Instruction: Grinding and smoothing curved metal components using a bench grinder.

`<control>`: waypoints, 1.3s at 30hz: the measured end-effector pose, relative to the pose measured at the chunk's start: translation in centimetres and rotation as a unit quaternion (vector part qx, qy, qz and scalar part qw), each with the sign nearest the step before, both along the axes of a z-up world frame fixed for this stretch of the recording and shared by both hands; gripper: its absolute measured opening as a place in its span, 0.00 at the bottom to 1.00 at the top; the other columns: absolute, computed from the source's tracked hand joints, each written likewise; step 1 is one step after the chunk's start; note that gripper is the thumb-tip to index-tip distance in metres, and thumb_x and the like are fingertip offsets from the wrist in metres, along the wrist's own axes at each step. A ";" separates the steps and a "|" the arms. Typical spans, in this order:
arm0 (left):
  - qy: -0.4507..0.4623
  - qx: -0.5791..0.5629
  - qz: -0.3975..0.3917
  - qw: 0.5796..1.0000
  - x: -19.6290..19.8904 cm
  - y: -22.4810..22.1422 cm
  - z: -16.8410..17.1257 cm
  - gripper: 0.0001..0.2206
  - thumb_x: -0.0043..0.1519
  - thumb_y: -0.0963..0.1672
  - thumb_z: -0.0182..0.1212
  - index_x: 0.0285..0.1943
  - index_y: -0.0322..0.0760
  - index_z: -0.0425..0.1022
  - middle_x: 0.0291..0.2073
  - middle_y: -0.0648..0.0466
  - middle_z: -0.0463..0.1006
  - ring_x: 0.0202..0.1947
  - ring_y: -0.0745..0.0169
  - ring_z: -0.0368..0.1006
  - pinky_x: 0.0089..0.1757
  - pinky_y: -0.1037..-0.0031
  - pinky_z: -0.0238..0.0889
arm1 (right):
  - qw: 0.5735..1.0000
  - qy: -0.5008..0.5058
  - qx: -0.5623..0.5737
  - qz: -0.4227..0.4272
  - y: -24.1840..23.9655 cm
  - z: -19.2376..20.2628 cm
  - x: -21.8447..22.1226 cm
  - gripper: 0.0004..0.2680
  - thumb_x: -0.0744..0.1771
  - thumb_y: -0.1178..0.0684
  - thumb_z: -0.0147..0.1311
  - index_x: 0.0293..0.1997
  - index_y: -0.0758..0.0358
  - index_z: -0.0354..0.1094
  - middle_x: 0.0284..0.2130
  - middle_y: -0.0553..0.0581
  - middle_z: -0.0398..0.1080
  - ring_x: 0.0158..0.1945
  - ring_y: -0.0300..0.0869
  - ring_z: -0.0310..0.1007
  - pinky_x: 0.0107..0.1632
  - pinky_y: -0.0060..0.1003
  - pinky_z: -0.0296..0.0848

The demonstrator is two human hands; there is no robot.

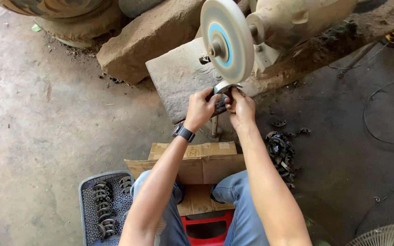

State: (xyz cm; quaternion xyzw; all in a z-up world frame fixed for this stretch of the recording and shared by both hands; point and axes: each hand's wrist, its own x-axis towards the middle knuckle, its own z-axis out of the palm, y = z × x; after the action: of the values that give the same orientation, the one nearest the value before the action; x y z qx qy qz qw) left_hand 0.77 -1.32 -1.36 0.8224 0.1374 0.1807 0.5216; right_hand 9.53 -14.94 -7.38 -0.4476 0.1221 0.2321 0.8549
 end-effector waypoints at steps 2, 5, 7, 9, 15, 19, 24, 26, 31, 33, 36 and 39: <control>-0.014 -0.004 0.001 1.000 0.2 0.1 0.4 0.08 0.60 0.41 0.65 0.38 0.26 0.78 0.24 0.38 0.77 0.21 0.54 0.75 0.29 0.67 0.66 | 1.000 0.003 0.008 0.002 0.1 0.9 -0.2 0.05 0.70 0.56 0.52 0.46 0.68 0.69 0.33 0.57 0.74 0.27 0.37 0.70 0.25 0.29 0.65; -0.047 -0.008 -0.003 0.999 0.8 0.0 0.7 0.08 0.60 0.41 0.65 0.40 0.27 0.78 0.26 0.37 0.78 0.23 0.54 0.76 0.31 0.67 0.67 | 1.000 0.002 0.021 -0.003 0.2 1.7 0.0 0.06 0.70 0.56 0.52 0.47 0.68 0.70 0.33 0.57 0.75 0.27 0.36 0.70 0.25 0.28 0.64; -0.062 -0.010 -0.006 0.998 1.3 -0.1 0.8 0.08 0.60 0.42 0.65 0.40 0.27 0.78 0.27 0.37 0.78 0.25 0.53 0.77 0.32 0.67 0.68 | 1.000 0.003 0.026 -0.009 0.2 1.6 0.4 0.06 0.70 0.56 0.51 0.48 0.69 0.70 0.34 0.57 0.75 0.27 0.36 0.70 0.25 0.27 0.64; -0.051 -0.012 -0.009 0.999 1.5 -0.2 0.9 0.08 0.61 0.42 0.65 0.39 0.27 0.78 0.28 0.37 0.78 0.25 0.53 0.77 0.32 0.67 0.67 | 1.000 0.004 0.018 -0.023 0.2 1.0 0.7 0.07 0.70 0.56 0.52 0.48 0.70 0.70 0.33 0.57 0.75 0.27 0.36 0.70 0.24 0.27 0.64; -0.059 -0.038 -0.003 0.997 1.0 0.2 0.8 0.08 0.61 0.41 0.64 0.43 0.28 0.79 0.28 0.40 0.80 0.25 0.60 0.77 0.32 0.68 0.68 | 1.000 -0.020 0.007 -0.017 1.1 2.1 0.5 0.05 0.70 0.57 0.53 0.46 0.69 0.70 0.32 0.56 0.74 0.28 0.36 0.70 0.24 0.28 0.64; -0.046 -0.042 0.006 0.998 0.2 0.9 0.6 0.08 0.61 0.41 0.64 0.45 0.29 0.79 0.27 0.41 0.80 0.25 0.63 0.75 0.32 0.69 0.68 | 0.999 -0.035 -0.013 0.000 2.2 2.4 0.1 0.04 0.70 0.58 0.53 0.45 0.69 0.70 0.31 0.55 0.73 0.27 0.36 0.70 0.24 0.28 0.64; -0.022 -0.034 0.023 0.999 -1.1 1.9 0.7 0.08 0.61 0.41 0.66 0.46 0.29 0.80 0.26 0.42 0.79 0.24 0.64 0.74 0.32 0.70 0.68 | 0.997 -0.068 -0.027 0.029 3.5 2.1 -0.2 0.04 0.70 0.58 0.54 0.44 0.69 0.71 0.29 0.55 0.72 0.26 0.36 0.70 0.24 0.29 0.65; -0.031 -0.015 0.025 0.999 -1.6 2.5 0.6 0.10 0.59 0.41 0.67 0.47 0.29 0.80 0.28 0.43 0.79 0.25 0.63 0.74 0.32 0.71 0.68 | 0.997 -0.064 -0.025 0.046 3.5 2.3 -0.4 0.04 0.70 0.58 0.54 0.44 0.69 0.71 0.29 0.55 0.73 0.26 0.37 0.71 0.25 0.29 0.66; -0.058 0.033 0.023 0.998 -2.0 2.5 0.2 0.14 0.55 0.40 0.69 0.50 0.30 0.80 0.34 0.45 0.78 0.28 0.59 0.73 0.33 0.70 0.68 | 0.995 -0.050 -0.010 0.080 2.6 3.6 -1.1 0.04 0.70 0.57 0.54 0.44 0.66 0.72 0.31 0.54 0.74 0.28 0.37 0.73 0.27 0.29 0.67; -0.055 0.040 0.018 0.998 -1.5 2.0 -0.3 0.12 0.56 0.40 0.69 0.48 0.30 0.80 0.33 0.45 0.77 0.30 0.55 0.73 0.34 0.68 0.66 | 0.997 -0.043 -0.020 0.066 2.0 3.8 -1.0 0.05 0.70 0.57 0.54 0.45 0.66 0.73 0.32 0.53 0.75 0.28 0.37 0.73 0.27 0.29 0.68; -0.051 0.048 0.008 0.997 -0.2 0.9 -0.5 0.09 0.57 0.40 0.70 0.43 0.29 0.80 0.31 0.44 0.76 0.30 0.52 0.72 0.34 0.65 0.65 | 0.998 -0.043 -0.033 0.030 1.1 3.9 -0.6 0.05 0.69 0.57 0.54 0.44 0.67 0.73 0.31 0.54 0.75 0.28 0.37 0.73 0.27 0.29 0.68; -0.037 0.038 0.003 0.999 0.4 0.7 -0.6 0.09 0.57 0.41 0.70 0.41 0.28 0.79 0.30 0.44 0.76 0.29 0.52 0.72 0.34 0.65 0.65 | 0.997 -0.063 -0.049 0.008 0.9 3.4 -0.1 0.05 0.69 0.57 0.56 0.43 0.68 0.72 0.29 0.55 0.75 0.26 0.37 0.72 0.25 0.28 0.66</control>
State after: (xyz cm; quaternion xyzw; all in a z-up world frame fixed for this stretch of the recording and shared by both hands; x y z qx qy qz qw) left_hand 1.18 -0.67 -1.93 0.8338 0.1136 0.2174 0.4945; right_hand 9.46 -14.09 -3.97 -0.5037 0.0758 0.2037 0.8361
